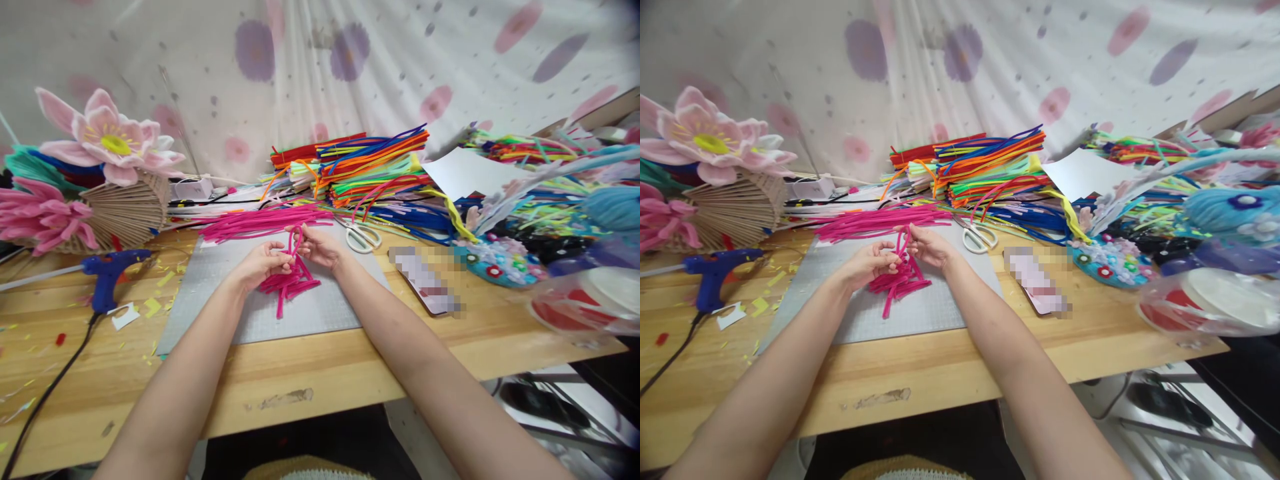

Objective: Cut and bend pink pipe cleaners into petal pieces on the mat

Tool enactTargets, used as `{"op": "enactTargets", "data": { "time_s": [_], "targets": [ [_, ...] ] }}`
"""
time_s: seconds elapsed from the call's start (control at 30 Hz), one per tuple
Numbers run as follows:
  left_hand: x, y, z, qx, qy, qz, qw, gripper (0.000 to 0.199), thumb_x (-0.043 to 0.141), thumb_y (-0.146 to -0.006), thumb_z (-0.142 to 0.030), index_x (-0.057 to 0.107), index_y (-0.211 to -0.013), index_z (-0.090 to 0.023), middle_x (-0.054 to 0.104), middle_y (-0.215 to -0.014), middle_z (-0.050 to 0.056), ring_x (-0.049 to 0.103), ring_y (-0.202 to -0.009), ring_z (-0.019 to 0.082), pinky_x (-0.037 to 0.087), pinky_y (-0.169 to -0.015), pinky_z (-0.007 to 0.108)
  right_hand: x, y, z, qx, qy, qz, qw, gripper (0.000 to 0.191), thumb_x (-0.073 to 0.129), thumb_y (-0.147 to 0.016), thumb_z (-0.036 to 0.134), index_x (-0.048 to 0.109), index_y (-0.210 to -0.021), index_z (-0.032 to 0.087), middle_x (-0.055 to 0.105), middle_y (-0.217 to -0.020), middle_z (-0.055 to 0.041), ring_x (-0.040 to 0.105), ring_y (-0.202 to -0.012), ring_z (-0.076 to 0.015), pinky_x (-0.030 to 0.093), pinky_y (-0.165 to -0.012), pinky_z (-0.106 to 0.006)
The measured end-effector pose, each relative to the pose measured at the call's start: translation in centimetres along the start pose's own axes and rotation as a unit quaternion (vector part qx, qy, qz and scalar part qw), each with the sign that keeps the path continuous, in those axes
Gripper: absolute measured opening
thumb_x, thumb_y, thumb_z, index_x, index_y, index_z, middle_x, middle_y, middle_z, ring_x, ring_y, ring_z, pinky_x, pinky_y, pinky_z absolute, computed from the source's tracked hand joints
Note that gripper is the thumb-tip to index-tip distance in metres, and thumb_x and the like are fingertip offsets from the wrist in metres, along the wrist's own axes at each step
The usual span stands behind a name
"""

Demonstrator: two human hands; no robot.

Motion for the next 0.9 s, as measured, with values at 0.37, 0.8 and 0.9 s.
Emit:
{"op": "enactTargets", "data": {
  "time_s": [0.37, 0.8, 0.9],
  "targets": [
    [0.6, 0.1, 0.2, -0.007, 0.002, 0.001, 1.0, 0.045, 0.071, -0.057, -0.008, 0.039, -0.087, -0.016, 0.063, -0.062, 0.001, 0.058, -0.049, 0.009, 0.047, -0.053, 0.021, -1.5, -0.6, 0.4, -0.046, 0.023, -0.084, 0.995, 0.021, 0.068, -0.068, 0.032, 0.059, -0.075, 0.015, 0.036, -0.047, 0.0082, 0.033, -0.041, -0.0011, 0.031, -0.039, -0.012],
    [0.3, 0.0, -0.2, 0.001, -0.055, -0.004, 0.998, 0.044, 0.071, -0.056, -0.013, 0.037, -0.085, -0.017, 0.062, -0.06, 0.0, 0.057, -0.049, 0.009, 0.047, -0.057, 0.023, -1.1, -0.6, 1.2, -0.094, 0.02, -0.143, 0.985, 0.018, 0.068, -0.063, 0.02, 0.051, -0.06, 0.015, 0.048, -0.05, 0.0064, 0.033, -0.039, -0.0004, 0.026, -0.035, -0.013],
    [-1.4, -0.1, -1.5, 0.071, -0.171, -0.088, 0.979, 0.044, 0.069, -0.061, -0.024, 0.039, -0.092, -0.018, 0.062, -0.063, -0.001, 0.06, -0.056, 0.012, 0.047, -0.062, 0.028, -1.6, -0.7, 1.4, -0.083, 0.033, -0.141, 0.986, 0.017, 0.069, -0.064, 0.024, 0.056, -0.068, 0.015, 0.048, -0.051, 0.0061, 0.038, -0.042, -0.001, 0.03, -0.038, -0.013]
  ]
}}
Point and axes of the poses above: each hand's wrist, its own y-axis away from the middle knuckle, its own x-axis out of the palm, z = x × y, the point moved 7 cm from there along -y, towards the middle knuckle
